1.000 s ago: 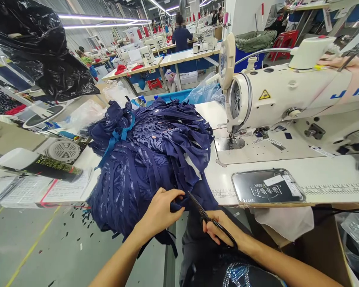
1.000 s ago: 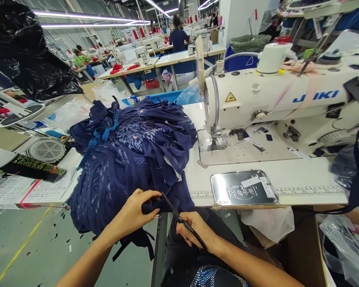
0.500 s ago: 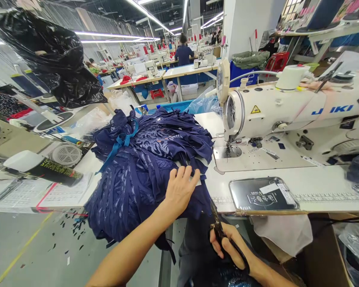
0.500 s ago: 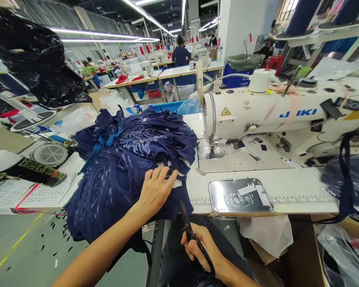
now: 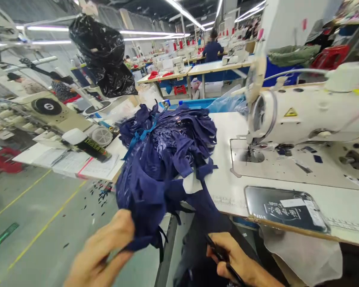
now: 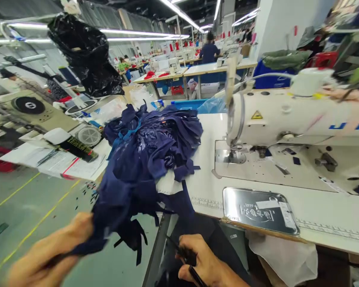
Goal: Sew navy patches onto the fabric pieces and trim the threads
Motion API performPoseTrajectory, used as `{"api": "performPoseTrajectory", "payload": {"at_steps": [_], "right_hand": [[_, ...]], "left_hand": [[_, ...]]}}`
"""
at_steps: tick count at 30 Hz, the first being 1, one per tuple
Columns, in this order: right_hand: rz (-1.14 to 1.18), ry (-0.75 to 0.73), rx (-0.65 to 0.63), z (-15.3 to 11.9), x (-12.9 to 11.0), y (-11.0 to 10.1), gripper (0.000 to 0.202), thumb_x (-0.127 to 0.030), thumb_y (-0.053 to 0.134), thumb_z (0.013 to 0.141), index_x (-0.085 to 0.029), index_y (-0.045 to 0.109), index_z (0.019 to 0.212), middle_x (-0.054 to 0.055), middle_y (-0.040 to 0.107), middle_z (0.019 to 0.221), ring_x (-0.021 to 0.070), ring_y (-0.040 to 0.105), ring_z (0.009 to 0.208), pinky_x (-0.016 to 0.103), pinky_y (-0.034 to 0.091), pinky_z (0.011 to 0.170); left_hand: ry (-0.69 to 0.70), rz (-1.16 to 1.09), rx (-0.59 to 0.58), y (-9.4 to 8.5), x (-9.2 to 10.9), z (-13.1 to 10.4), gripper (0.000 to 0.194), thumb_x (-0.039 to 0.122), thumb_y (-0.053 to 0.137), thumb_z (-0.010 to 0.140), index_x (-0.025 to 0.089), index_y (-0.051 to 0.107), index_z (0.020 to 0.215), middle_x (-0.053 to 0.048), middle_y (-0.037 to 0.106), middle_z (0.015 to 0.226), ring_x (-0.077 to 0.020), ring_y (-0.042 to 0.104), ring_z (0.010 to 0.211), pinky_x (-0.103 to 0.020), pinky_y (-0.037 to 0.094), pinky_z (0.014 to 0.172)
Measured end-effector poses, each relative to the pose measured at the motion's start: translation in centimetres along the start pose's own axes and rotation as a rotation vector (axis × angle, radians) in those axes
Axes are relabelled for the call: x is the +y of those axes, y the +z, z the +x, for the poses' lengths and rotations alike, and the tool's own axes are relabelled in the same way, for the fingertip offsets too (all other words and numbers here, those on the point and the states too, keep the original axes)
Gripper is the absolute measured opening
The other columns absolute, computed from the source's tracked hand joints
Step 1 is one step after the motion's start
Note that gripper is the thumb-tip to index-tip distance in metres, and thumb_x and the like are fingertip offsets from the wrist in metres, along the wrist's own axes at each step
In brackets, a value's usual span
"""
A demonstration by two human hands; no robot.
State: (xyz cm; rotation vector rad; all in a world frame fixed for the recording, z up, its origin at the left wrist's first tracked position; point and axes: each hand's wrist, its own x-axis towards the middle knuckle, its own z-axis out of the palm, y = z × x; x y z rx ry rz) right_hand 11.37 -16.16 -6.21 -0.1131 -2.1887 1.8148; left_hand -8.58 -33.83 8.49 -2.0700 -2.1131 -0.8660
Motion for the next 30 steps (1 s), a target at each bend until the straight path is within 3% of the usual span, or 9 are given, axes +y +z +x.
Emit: {"api": "performPoseTrajectory", "payload": {"at_steps": [5,10,15,17,21,23,27,30], "right_hand": [[0.013,0.011,-0.327,2.3,-0.6,0.7,0.068,-0.079,0.026,0.071,-0.016,0.050,0.072,0.001,0.047,0.064,0.0114,0.040,0.056,0.024,0.033,0.052],[0.002,0.003,-0.485,3.2,-0.4,1.5,0.070,-0.080,0.025,0.071,-0.015,0.050,0.075,0.002,0.050,0.067,0.0113,0.041,0.056,0.024,0.033,0.052],[0.068,0.002,-0.439,3.5,-0.5,1.9,0.068,-0.078,0.030,0.071,-0.014,0.054,0.075,0.001,0.050,0.065,0.0110,0.042,0.055,0.024,0.033,0.051],[0.100,0.028,-0.398,3.5,-0.1,2.1,0.064,-0.077,0.039,0.068,-0.015,0.054,0.069,-0.001,0.048,0.059,0.0098,0.039,0.051,0.023,0.031,0.048],[0.132,0.105,-0.348,2.8,1.6,2.4,0.065,-0.080,0.048,0.057,-0.016,0.052,0.059,-0.004,0.042,0.049,0.0083,0.035,0.046,0.022,0.027,0.045],[0.144,0.119,-0.340,2.3,2.2,2.2,0.068,-0.083,0.043,0.057,-0.016,0.052,0.060,-0.003,0.042,0.049,0.0084,0.035,0.046,0.022,0.027,0.044],[0.153,0.082,-0.300,2.3,2.3,1.6,0.068,-0.079,0.030,0.071,-0.015,0.053,0.074,-0.002,0.045,0.058,0.0093,0.038,0.051,0.022,0.031,0.047],[0.154,0.042,-0.285,2.9,2.2,1.4,0.067,-0.077,0.031,0.072,-0.014,0.053,0.077,-0.001,0.046,0.062,0.0096,0.039,0.053,0.023,0.033,0.050]], "left_hand": [[-0.059,-0.110,-0.054,3.1,-0.5,-0.3,0.010,0.018,0.048,0.085,0.018,0.052,0.075,-0.003,0.052,0.069,-0.0143,0.050,0.070,-0.029,0.045,0.063],[-0.132,-0.061,-0.060,2.8,0.0,-0.9,0.010,0.018,0.049,0.083,0.018,0.054,0.074,-0.008,0.055,0.089,-0.0166,0.051,0.087,-0.031,0.046,0.073],[-0.054,0.041,-0.130,3.3,0.4,-0.5,0.015,0.016,0.051,0.080,0.018,0.050,0.066,-0.010,0.059,0.112,-0.0220,0.045,0.114,-0.041,0.038,0.092],[-0.008,0.088,-0.155,4.0,0.2,-0.3,0.019,0.013,0.049,0.081,0.018,0.046,0.063,-0.006,0.065,0.101,-0.0193,0.051,0.108,-0.042,0.033,0.095],[0.016,0.110,-0.105,4.7,-0.1,-0.1,0.022,0.009,0.044,0.081,0.018,0.043,0.060,0.001,0.066,0.075,-0.0108,0.059,0.076,-0.038,0.033,0.088],[0.014,0.073,-0.094,4.6,-0.2,0.1,0.023,0.009,0.044,0.080,0.018,0.041,0.059,0.002,0.065,0.074,-0.0103,0.059,0.074,-0.037,0.033,0.087],[0.026,0.024,-0.150,4.3,0.0,0.9,0.021,0.010,0.044,0.079,0.019,0.042,0.060,0.001,0.066,0.076,-0.0114,0.060,0.079,-0.039,0.031,0.091],[0.032,0.027,-0.208,4.3,0.2,1.4,0.019,0.011,0.045,0.078,0.019,0.042,0.061,0.001,0.066,0.080,-0.0119,0.059,0.082,-0.039,0.029,0.093]]}}
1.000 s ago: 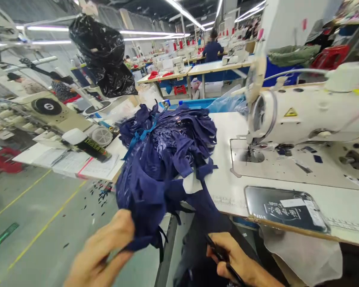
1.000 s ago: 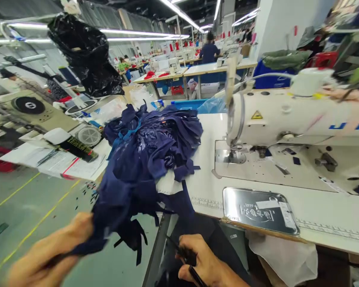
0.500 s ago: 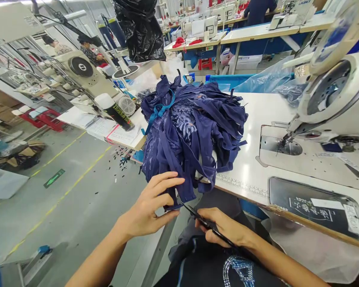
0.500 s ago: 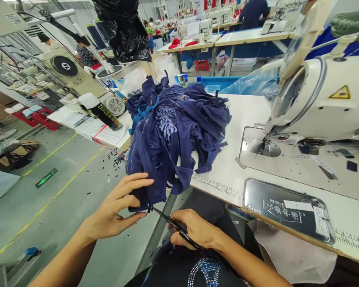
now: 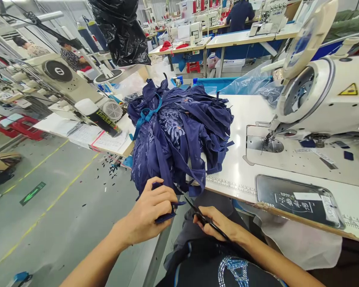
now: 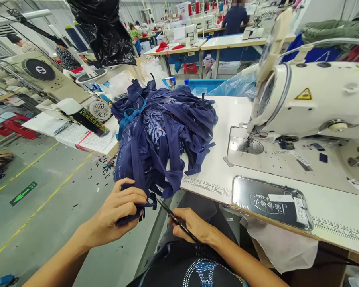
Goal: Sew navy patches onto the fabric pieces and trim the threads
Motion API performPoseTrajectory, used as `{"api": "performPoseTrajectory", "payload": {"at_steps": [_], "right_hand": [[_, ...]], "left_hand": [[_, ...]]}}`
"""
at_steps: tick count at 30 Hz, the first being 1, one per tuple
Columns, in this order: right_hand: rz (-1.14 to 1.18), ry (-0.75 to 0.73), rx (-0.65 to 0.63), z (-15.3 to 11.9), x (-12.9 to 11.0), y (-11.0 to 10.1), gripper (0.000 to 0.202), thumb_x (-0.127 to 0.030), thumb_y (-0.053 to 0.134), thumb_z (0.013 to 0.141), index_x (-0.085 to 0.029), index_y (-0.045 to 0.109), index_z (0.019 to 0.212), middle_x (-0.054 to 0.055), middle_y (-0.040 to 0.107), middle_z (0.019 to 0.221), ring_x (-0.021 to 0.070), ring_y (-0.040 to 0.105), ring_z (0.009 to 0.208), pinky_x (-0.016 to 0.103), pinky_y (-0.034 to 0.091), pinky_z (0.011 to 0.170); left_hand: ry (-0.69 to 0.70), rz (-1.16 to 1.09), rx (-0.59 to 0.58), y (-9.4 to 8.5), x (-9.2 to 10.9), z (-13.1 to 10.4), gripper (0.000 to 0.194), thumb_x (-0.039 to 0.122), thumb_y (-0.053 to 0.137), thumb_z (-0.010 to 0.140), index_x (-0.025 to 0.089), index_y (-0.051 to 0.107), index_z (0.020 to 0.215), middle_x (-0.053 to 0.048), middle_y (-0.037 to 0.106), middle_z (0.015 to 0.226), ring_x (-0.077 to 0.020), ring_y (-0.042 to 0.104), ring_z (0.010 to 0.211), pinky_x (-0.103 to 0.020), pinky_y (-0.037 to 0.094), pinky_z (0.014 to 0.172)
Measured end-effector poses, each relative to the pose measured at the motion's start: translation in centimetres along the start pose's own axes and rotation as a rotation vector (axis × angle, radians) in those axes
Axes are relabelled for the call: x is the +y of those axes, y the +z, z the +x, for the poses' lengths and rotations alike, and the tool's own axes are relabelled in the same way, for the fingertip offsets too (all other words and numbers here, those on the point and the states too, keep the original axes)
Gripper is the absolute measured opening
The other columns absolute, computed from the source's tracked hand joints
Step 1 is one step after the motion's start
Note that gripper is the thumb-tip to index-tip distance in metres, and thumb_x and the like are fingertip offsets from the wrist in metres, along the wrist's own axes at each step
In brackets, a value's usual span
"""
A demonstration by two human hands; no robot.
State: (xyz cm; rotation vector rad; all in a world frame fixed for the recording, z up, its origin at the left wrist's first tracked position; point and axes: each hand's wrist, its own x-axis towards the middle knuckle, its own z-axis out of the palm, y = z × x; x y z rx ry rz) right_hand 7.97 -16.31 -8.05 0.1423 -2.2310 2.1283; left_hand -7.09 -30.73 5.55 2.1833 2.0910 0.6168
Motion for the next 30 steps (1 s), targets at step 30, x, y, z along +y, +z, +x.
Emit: {"api": "performPoseTrajectory", "payload": {"at_steps": [30], "right_hand": [[0.041,0.136,-0.020,-1.6,1.3,-0.7,0.063,-0.072,0.027,0.078,-0.014,0.051,0.082,0.000,0.047,0.061,0.0114,0.046,0.055,0.023,0.037,0.051]], "left_hand": [[-0.047,0.245,-0.234,1.5,-0.9,1.4,0.023,0.017,0.047,0.079,0.016,0.053,0.057,-0.006,0.057,0.085,-0.0175,0.051,0.076,-0.033,0.038,0.066]]}}
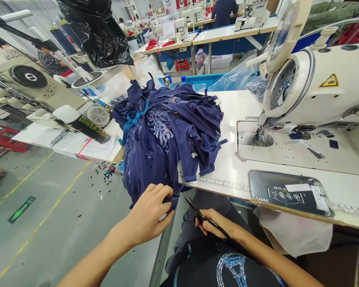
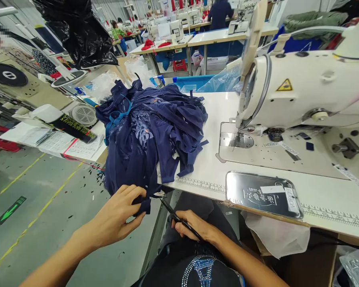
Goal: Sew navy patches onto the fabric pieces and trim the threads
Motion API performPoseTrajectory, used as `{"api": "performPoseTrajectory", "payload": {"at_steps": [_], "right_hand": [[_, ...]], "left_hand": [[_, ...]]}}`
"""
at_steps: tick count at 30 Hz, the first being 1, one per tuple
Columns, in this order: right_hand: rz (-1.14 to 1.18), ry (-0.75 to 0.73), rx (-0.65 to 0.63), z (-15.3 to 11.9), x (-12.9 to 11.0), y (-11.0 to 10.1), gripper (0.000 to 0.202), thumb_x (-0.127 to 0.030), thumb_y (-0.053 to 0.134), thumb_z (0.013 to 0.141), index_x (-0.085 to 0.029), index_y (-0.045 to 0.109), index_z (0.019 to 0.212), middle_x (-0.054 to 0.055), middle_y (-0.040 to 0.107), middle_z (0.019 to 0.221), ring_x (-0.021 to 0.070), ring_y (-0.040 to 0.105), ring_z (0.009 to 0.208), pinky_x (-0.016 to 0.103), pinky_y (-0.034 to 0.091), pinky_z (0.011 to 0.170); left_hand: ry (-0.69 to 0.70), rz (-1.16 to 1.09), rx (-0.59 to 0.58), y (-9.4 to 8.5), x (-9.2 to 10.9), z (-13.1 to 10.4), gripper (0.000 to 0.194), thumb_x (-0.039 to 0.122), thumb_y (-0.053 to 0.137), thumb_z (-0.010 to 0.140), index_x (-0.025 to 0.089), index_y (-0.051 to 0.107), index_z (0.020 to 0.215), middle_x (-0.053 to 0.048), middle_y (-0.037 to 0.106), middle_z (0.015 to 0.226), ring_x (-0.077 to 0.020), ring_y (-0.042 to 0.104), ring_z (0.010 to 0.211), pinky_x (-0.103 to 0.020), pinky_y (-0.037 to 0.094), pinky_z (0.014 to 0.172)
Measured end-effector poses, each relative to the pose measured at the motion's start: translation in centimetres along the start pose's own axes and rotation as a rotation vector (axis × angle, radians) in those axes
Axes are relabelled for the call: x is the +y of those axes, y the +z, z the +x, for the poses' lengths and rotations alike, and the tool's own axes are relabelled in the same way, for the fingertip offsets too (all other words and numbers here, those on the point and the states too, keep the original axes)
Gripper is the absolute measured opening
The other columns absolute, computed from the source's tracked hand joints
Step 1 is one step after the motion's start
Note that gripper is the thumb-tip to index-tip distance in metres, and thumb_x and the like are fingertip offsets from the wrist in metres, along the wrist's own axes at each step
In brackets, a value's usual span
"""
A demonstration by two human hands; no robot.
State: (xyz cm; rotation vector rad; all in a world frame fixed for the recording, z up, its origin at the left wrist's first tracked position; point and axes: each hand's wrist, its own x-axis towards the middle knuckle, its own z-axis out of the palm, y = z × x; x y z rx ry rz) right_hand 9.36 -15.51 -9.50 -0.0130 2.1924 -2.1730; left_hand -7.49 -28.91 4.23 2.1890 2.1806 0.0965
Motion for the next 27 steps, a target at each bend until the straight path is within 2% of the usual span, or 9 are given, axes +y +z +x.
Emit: {"api": "performPoseTrajectory", "payload": {"at_steps": [4,8,13,15,18,20,22,24,27], "right_hand": [[0.055,-0.059,-0.088,1.6,0.0,0.0,0.065,-0.074,0.031,0.076,-0.013,0.053,0.082,0.000,0.046,0.062,0.0111,0.047,0.055,0.023,0.037,0.049],[0.092,-0.085,-0.085,2.3,0.4,0.0,0.065,-0.074,0.034,0.075,-0.012,0.054,0.082,-0.001,0.047,0.061,0.0098,0.046,0.052,0.021,0.036,0.047],[0.127,0.058,0.019,2.2,1.4,0.2,0.061,-0.075,0.053,0.058,-0.015,0.050,0.062,-0.007,0.037,0.045,0.0061,0.034,0.040,0.019,0.024,0.038],[0.128,0.083,0.045,1.9,1.7,0.1,0.059,-0.074,0.053,0.060,-0.015,0.050,0.064,-0.006,0.038,0.046,0.0064,0.035,0.041,0.019,0.025,0.039],[0.104,0.011,0.075,1.8,1.7,-0.3,0.059,-0.072,0.040,0.073,-0.014,0.052,0.077,-0.003,0.045,0.055,0.0086,0.041,0.048,0.020,0.032,0.044],[0.086,-0.061,0.077,2.2,1.4,-0.6,0.061,-0.071,0.035,0.076,-0.013,0.052,0.081,-0.001,0.047,0.059,0.0093,0.043,0.051,0.021,0.034,0.048],[0.063,-0.091,0.092,2.9,1.0,-0.8,0.062,-0.074,0.037,0.073,-0.014,0.052,0.078,-0.002,0.045,0.059,0.0088,0.041,0.051,0.021,0.032,0.047],[0.025,-0.091,0.159,3.5,0.8,-0.9,0.063,-0.077,0.040,0.068,-0.015,0.051,0.071,-0.003,0.042,0.055,0.0080,0.036,0.049,0.021,0.029,0.045],[-0.019,-0.069,0.253,3.6,0.8,-0.5,0.062,-0.078,0.048,0.062,-0.016,0.049,0.060,-0.005,0.038,0.049,0.0076,0.032,0.046,0.021,0.025,0.043]], "left_hand": [[0.003,-0.131,0.058,0.1,0.0,-0.2,0.022,0.015,0.046,0.081,0.016,0.061,0.066,-0.010,0.053,0.115,-0.0228,0.047,0.107,-0.038,0.040,0.086],[0.052,-0.183,-0.001,1.2,-0.6,-0.1,0.018,0.013,0.047,0.079,0.017,0.064,0.078,-0.010,0.046,0.130,-0.0247,0.036,0.124,-0.044,0.032,0.100],[0.022,-0.252,-0.050,2.0,-1.2,0.2,0.010,0.013,0.049,0.073,0.018,0.058,0.075,-0.008,0.059,0.108,-0.0204,0.048,0.112,-0.044,0.026,0.105],[-0.009,-0.318,-0.046,1.6,-1.4,0.1,0.001,0.018,0.052,0.071,0.018,0.054,0.071,-0.007,0.060,0.098,-0.0187,0.053,0.099,-0.044,0.028,0.104],[-0.086,-0.434,-0.039,0.9,-1.5,0.2,0.034,0.029,0.061,0.065,0.018,0.051,0.096,-0.006,0.059,0.095,-0.0209,0.053,0.096,-0.043,0.034,0.099],[-0.167,-0.472,-0.061,0.8,-1.6,0.6,0.064,0.030,0.062,0.066,0.020,0.037,0.123,-0.005,0.059,0.097,-0.0220,0.052,0.099,-0.040,0.040,0.092],[-0.234,-0.461,-0.089,1.4,-1.9,1.5,0.074,0.025,0.059,0.071,0.023,0.023,0.135,-0.004,0.060,0.098,-0.0202,0.054,0.098,-0.034,0.044,0.084],[-0.248,-0.401,-0.074,2.2,-2.2,2.5,0.063,0.020,0.055,0.075,0.022,0.031,0.133,-0.004,0.062,0.094,-0.0181,0.056,0.091,-0.031,0.045,0.078],[-0.169,-0.233,0.016,3.3,-2.5,3.6,0.022,0.019,0.052,0.079,0.017,0.059,0.100,-0.003,0.064,0.079,-0.0171,0.057,0.074,-0.031,0.043,0.072]]}}
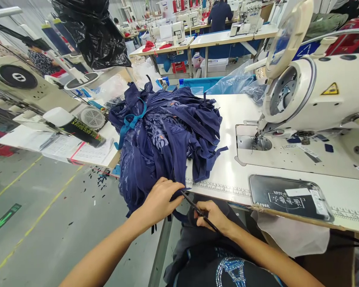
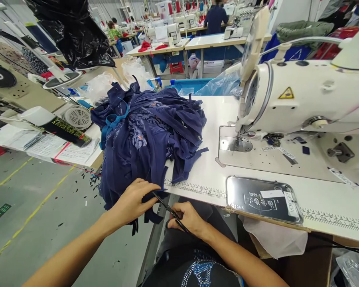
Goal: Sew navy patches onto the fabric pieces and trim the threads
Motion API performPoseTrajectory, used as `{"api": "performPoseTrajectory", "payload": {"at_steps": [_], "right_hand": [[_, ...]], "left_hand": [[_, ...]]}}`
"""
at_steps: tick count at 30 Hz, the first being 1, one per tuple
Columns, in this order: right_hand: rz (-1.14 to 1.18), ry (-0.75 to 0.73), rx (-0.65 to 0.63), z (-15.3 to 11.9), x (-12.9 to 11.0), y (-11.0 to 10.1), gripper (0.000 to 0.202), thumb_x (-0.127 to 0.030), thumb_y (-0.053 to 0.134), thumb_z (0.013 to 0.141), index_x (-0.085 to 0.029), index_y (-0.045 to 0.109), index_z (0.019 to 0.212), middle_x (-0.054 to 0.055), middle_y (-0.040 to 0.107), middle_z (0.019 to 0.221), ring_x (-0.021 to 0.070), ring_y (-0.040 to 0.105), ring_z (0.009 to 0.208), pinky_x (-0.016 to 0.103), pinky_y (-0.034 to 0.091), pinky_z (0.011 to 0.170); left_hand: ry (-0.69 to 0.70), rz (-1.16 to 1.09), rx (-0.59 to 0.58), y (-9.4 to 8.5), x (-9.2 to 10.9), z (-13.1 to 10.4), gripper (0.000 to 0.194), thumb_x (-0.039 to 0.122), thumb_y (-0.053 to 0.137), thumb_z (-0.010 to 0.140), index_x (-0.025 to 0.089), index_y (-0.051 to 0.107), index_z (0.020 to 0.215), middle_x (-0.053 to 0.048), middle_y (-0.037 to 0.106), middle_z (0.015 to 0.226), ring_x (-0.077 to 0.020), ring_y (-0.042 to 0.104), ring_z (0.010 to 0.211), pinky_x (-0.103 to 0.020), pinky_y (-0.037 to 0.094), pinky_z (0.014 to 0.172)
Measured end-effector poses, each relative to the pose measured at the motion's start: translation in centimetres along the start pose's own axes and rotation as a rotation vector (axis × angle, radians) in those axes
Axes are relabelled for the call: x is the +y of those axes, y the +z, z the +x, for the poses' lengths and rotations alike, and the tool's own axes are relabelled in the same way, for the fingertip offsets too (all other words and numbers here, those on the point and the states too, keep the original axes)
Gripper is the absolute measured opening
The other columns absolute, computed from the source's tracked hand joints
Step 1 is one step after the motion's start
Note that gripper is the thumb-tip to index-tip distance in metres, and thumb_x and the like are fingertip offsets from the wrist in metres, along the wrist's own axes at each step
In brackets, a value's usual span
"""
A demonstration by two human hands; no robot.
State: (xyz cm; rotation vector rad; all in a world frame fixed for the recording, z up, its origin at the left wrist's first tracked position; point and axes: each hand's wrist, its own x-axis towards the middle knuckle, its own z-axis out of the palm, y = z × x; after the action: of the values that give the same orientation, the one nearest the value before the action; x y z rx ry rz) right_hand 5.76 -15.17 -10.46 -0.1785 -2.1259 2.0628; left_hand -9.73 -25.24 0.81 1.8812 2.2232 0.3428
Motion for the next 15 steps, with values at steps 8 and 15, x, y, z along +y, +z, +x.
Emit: {"api": "performPoseTrajectory", "payload": {"at_steps": [8,15], "right_hand": [[0.142,-0.007,-0.025,-2.1,-0.7,0.0,0.062,-0.073,0.032,0.076,-0.014,0.051,0.079,-0.002,0.045,0.056,0.0088,0.041,0.048,0.022,0.034,0.047],[0.259,0.068,0.033,-1.3,-0.8,0.3,0.066,-0.081,0.042,0.063,-0.015,0.048,0.069,-0.006,0.037,0.046,0.0053,0.033,0.037,0.019,0.025,0.037]], "left_hand": [[0.282,0.121,0.280,-1.5,0.5,1.1,0.011,0.018,0.053,0.079,0.017,0.056,0.068,-0.012,0.054,0.121,-0.0280,0.043,0.118,-0.048,0.029,0.096],[0.211,-0.343,-0.200,0.8,-0.8,3.5,0.022,0.011,0.053,0.066,0.019,0.033,0.060,-0.007,0.062,0.102,-0.0246,0.044,0.118,-0.056,0.019,0.101]]}}
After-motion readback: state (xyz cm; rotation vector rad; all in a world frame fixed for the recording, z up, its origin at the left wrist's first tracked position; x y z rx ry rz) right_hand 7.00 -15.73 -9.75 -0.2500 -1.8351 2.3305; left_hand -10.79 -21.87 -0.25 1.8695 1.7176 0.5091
